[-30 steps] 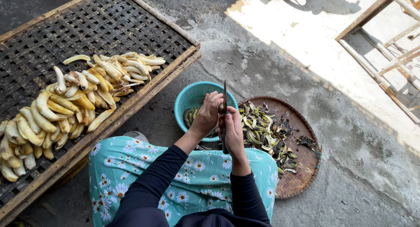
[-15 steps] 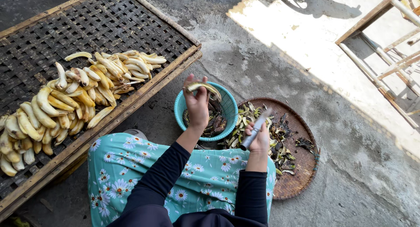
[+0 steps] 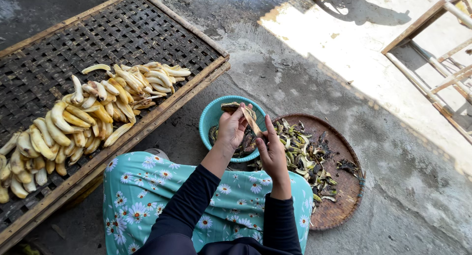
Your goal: The person sits on the ground and peels bananas one at a time with a small knife, cutting the peel and pulling it off by hand. Peeled bananas are placed into a plastic basket and discarded peels collect on a woven tray beside them.
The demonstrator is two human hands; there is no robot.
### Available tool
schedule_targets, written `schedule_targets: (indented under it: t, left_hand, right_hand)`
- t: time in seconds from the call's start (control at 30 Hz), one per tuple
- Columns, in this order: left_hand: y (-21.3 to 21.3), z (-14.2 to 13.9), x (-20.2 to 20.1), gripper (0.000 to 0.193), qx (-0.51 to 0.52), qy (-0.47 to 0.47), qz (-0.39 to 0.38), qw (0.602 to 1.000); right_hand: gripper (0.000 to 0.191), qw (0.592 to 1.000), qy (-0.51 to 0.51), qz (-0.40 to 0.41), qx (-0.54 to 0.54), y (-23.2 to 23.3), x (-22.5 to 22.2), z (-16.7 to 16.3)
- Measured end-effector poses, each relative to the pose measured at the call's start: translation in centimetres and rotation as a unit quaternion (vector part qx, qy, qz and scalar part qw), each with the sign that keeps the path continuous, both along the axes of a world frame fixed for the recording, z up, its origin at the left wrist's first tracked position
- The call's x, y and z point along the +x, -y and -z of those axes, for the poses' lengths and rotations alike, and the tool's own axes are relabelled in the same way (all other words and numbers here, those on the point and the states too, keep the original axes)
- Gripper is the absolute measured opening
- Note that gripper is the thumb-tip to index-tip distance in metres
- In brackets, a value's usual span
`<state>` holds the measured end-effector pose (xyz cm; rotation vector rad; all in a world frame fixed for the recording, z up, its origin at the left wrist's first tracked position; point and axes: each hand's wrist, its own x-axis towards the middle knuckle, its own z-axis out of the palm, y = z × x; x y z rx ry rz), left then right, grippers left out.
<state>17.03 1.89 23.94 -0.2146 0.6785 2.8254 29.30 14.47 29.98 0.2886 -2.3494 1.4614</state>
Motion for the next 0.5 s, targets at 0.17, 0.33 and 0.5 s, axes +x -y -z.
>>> schedule_targets:
  t: [0.17, 0.33, 0.5]
  left_hand:
    - [0.6, -2.0, 1.6, 0.039, -0.033, -0.014, 0.035, 0.999]
    - [1.7, -3.9, 1.9, 0.059, -0.059, -0.042, 0.112, 0.991]
    - [4.8, -4.8, 3.1, 0.064, -0.169, -0.156, 0.312, 0.922]
  right_hand:
    - [0.059, 0.994, -0.060, -0.018, 0.084, 0.3, 0.1, -1.5]
    - [0.048, 0.996, -0.022, -0.083, -0.011, -1.7, 0.0, 0.4]
    - [0.046, 0.979, 0.099, -0.044, -0.174, -4.9, -0.2, 2.6]
